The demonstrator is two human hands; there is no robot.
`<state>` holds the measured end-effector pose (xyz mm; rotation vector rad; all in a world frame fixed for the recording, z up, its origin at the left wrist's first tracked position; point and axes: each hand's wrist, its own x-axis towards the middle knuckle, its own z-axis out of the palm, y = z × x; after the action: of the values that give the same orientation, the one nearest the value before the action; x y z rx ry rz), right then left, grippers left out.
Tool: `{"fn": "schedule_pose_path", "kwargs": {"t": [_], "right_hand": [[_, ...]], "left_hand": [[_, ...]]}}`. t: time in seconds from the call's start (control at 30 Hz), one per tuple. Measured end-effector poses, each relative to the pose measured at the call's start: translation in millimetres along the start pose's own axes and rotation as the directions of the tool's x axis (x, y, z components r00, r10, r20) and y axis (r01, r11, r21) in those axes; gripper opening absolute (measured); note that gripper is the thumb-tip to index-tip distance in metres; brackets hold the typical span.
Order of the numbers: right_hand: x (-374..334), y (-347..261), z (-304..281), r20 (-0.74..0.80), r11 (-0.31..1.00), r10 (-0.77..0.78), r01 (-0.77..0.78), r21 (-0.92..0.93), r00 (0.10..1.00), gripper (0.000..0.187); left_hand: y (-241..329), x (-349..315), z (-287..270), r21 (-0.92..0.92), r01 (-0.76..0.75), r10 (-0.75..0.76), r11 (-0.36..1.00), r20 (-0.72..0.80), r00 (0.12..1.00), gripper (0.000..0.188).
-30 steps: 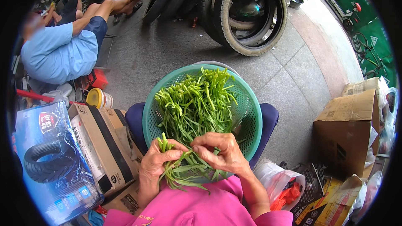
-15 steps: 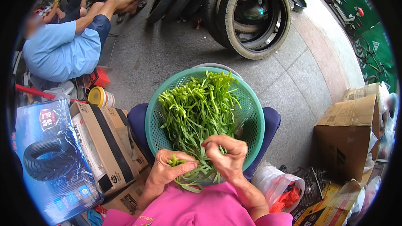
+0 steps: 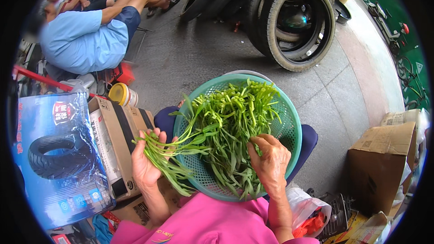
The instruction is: The person sits on the ground and sorts green leafy vegetables by hand, picking up stems from a green basket and placing them back into the basket. The task continues throughout the clip with repetitive handling of the vegetables.
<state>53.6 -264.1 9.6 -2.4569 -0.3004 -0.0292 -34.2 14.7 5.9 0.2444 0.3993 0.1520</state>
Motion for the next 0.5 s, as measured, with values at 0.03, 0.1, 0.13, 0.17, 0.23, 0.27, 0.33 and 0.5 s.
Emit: {"fn": "schedule_pose_path", "kwargs": {"t": [0.03, 0.1, 0.13, 0.17, 0.23, 0.27, 0.33, 0.5], "right_hand": [[2.5, 1.1, 9.5, -0.079, 0.997, -0.051, 0.056, 0.054, 0.996, 0.01], [12.4, -15.2, 12.4, -0.081, 0.997, -0.072, 0.075, 0.035, 0.994, 0.016], [18.0, -24.3, 15.4, -0.082, 0.996, -0.082, 0.085, 0.026, 0.993, 0.019], [22.2, -25.7, 22.5, -0.092, 0.99, -0.138, 0.139, 0.006, 0.986, 0.026], [30.1, -36.6, 37.1, -0.12, 0.986, -0.167, 0.168, -0.002, 0.979, 0.023], [32.8, -40.0, 42.5, -0.117, 0.988, -0.155, 0.153, -0.024, 0.981, 0.024], [34.7, -31.6, 57.1, -0.102, 0.985, -0.171, 0.171, -0.007, 0.98, 0.019], [24.4, -37.3, 37.6, -0.111, 0.94, -0.036, 0.071, 0.334, 0.993, 0.006]], "left_hand": [[1.9, 1.1, 2.1, -0.02, -0.028, 0.027, 0.999, -0.023, 0.999, 0.023], [3.9, 2.8, 2.3, -0.069, -0.062, 0.059, 0.996, -0.046, 0.997, 0.023], [6.9, 1.5, 0.6, -0.068, -0.08, 0.076, 0.994, -0.055, 0.996, 0.023], [7.4, 0.9, -1.8, -0.071, -0.088, 0.084, 0.994, -0.062, 0.995, 0.023], [9.9, -3.8, -7.3, -0.064, -0.094, 0.09, 0.994, -0.069, 0.994, 0.023], [10.8, -5.7, -6.1, -0.115, -0.065, 0.054, 0.991, -0.099, 0.994, 0.025], [13.9, -8.0, -13.7, -0.139, -0.018, 0.019, 0.99, -0.001, 1.0, 0.026], [7.9, -15.8, -6.8, 0.13, -0.043, 0.043, 0.991, 0.003, 0.999, 0.029]]}}
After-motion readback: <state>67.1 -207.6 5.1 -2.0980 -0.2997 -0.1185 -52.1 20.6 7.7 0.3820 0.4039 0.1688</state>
